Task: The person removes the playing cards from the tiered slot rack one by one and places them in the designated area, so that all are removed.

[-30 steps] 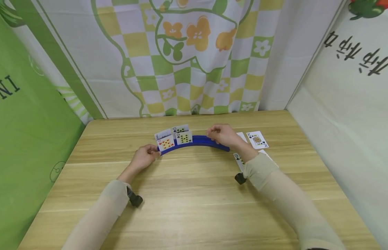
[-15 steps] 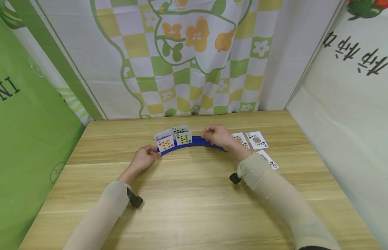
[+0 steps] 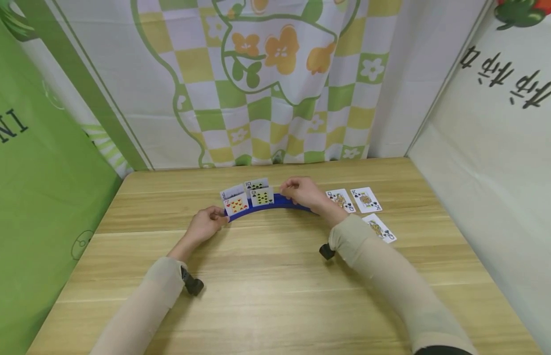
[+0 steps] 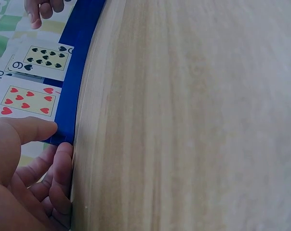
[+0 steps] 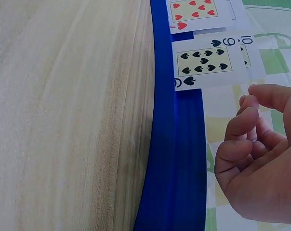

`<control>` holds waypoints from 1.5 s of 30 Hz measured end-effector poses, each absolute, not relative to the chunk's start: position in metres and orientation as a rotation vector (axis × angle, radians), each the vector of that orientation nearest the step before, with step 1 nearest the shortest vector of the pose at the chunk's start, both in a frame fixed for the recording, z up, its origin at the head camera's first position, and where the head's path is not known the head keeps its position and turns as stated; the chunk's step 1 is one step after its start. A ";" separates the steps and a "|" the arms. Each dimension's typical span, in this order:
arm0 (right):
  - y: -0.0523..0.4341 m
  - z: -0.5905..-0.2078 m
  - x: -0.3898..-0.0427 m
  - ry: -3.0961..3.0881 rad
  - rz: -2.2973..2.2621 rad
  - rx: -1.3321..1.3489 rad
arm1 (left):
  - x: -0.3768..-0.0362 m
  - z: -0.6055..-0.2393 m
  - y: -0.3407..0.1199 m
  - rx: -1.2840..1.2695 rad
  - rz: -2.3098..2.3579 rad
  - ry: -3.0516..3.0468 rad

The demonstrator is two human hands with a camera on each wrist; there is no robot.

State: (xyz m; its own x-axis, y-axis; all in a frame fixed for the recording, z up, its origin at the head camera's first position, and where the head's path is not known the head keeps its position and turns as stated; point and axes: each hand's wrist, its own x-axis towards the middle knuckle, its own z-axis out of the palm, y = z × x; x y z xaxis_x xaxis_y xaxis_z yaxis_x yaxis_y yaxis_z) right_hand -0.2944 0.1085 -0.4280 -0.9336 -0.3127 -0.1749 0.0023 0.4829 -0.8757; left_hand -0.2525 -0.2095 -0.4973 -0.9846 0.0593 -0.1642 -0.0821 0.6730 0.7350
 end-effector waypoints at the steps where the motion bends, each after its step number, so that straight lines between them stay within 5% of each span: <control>1: 0.108 -0.428 -0.295 2.419 -1.428 -0.256 | -0.253 -0.497 -0.210 -0.013 1.201 2.712; 45: 0.081 -0.425 -0.309 2.514 -1.371 -0.331 | -0.252 -0.497 -0.210 0.008 1.179 2.751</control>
State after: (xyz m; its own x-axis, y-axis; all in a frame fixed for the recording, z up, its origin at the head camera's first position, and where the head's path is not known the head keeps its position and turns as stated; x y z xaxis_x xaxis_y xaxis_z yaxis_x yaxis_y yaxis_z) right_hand -0.3088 0.0809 -0.4250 -0.9408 -0.3186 -0.1160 -0.0751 0.5295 -0.8450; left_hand -0.2522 -0.2103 -0.4973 -0.9890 0.0628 -0.1336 -0.0535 0.6914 0.7205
